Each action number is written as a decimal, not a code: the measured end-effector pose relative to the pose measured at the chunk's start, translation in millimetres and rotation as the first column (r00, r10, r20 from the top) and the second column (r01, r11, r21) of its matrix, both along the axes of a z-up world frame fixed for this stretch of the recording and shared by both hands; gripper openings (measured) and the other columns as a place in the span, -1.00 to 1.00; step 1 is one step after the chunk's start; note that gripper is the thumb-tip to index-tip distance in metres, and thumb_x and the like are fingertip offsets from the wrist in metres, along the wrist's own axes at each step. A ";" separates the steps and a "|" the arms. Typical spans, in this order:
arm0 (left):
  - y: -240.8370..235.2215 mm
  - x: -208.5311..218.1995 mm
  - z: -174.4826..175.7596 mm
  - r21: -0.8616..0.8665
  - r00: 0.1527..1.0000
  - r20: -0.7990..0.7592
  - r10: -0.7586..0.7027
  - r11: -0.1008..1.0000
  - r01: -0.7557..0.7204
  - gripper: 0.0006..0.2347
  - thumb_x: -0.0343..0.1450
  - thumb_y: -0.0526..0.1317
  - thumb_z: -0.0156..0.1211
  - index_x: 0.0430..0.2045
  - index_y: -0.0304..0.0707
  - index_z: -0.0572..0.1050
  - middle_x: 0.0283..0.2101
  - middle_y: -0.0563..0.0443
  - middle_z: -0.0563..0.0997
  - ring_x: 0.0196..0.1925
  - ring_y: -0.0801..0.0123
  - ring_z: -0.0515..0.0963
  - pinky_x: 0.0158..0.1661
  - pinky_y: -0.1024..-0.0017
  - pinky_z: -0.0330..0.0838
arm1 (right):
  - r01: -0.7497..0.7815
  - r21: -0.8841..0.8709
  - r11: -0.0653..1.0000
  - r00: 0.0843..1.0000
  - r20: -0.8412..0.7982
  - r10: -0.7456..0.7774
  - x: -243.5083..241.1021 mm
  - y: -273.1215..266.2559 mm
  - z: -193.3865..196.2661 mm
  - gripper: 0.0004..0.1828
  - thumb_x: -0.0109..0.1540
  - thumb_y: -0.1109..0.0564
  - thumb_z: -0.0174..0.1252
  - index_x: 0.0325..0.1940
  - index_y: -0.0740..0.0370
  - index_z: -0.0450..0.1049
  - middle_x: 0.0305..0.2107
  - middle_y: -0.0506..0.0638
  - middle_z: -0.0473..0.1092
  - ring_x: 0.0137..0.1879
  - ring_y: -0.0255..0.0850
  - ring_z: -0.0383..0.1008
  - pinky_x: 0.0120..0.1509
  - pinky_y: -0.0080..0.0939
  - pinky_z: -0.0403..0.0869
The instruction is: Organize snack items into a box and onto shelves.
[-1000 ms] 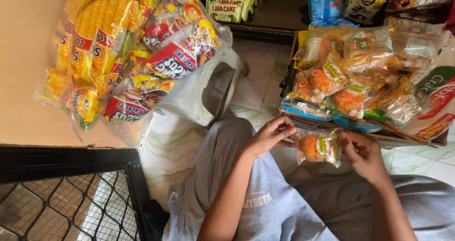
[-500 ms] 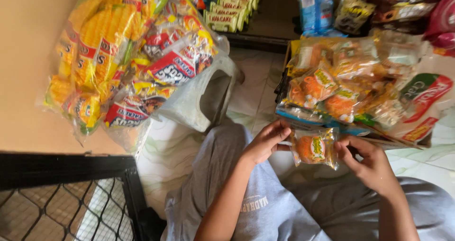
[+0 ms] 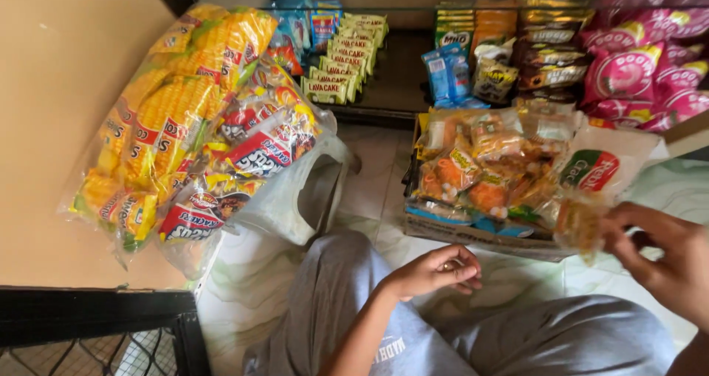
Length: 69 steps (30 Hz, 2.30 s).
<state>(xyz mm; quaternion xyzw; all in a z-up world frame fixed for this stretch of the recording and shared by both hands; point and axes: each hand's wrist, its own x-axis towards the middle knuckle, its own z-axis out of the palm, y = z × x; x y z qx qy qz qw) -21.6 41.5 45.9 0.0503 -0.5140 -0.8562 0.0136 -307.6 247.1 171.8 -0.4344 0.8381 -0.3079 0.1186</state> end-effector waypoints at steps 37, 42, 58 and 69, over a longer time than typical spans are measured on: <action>26.2 -92.9 39.4 -0.445 0.929 -0.174 0.328 0.815 -0.371 -0.25 0.53 -0.20 0.17 0.60 0.08 -0.17 0.46 -0.19 0.24 0.18 0.31 0.55 0.12 0.33 0.55 | 0.219 -0.494 0.842 0.973 0.178 -0.148 21.7 -71.7 -41.2 -0.78 0.42 0.11 0.19 0.05 0.33 0.50 -0.41 0.00 0.51 -0.33 -0.38 0.47 -0.24 -0.36 0.41; 28.1 -92.2 44.1 -0.448 0.926 -0.165 0.338 0.811 -0.376 -0.27 0.53 -0.21 0.18 0.59 0.05 -0.14 0.46 -0.17 0.24 0.17 0.32 0.55 0.10 0.33 0.54 | 0.178 -0.534 0.827 0.981 0.158 -0.109 39.0 -71.2 -38.5 -0.80 0.41 0.17 0.18 0.05 0.35 0.51 -0.39 -0.02 0.51 -0.31 -0.42 0.46 -0.22 -0.39 0.42; -33.3 14.4 113.9 -0.237 0.866 -0.190 0.463 0.834 -0.498 -0.45 0.56 -0.21 0.14 0.50 -0.19 0.16 0.40 -0.11 0.30 0.16 0.34 0.52 0.12 0.33 0.50 | 0.138 -0.835 0.532 0.927 0.298 0.226 94.7 -125.7 5.3 -0.87 0.58 0.18 0.09 0.08 0.32 0.34 -0.26 -0.08 0.44 -0.30 -0.46 0.39 -0.16 -0.46 0.38; -95.7 192.0 184.9 -0.576 0.338 -0.647 0.684 -0.148 -0.804 -0.51 0.51 -0.20 0.28 0.37 -0.15 0.29 0.34 -0.11 0.33 0.35 0.20 0.41 0.26 0.15 0.46 | -0.376 -0.567 0.733 0.852 0.099 0.514 262.9 -238.5 73.1 -0.76 0.37 0.20 0.07 0.10 0.23 0.49 -0.18 0.01 0.60 -0.12 -0.20 0.62 -0.02 -0.17 0.54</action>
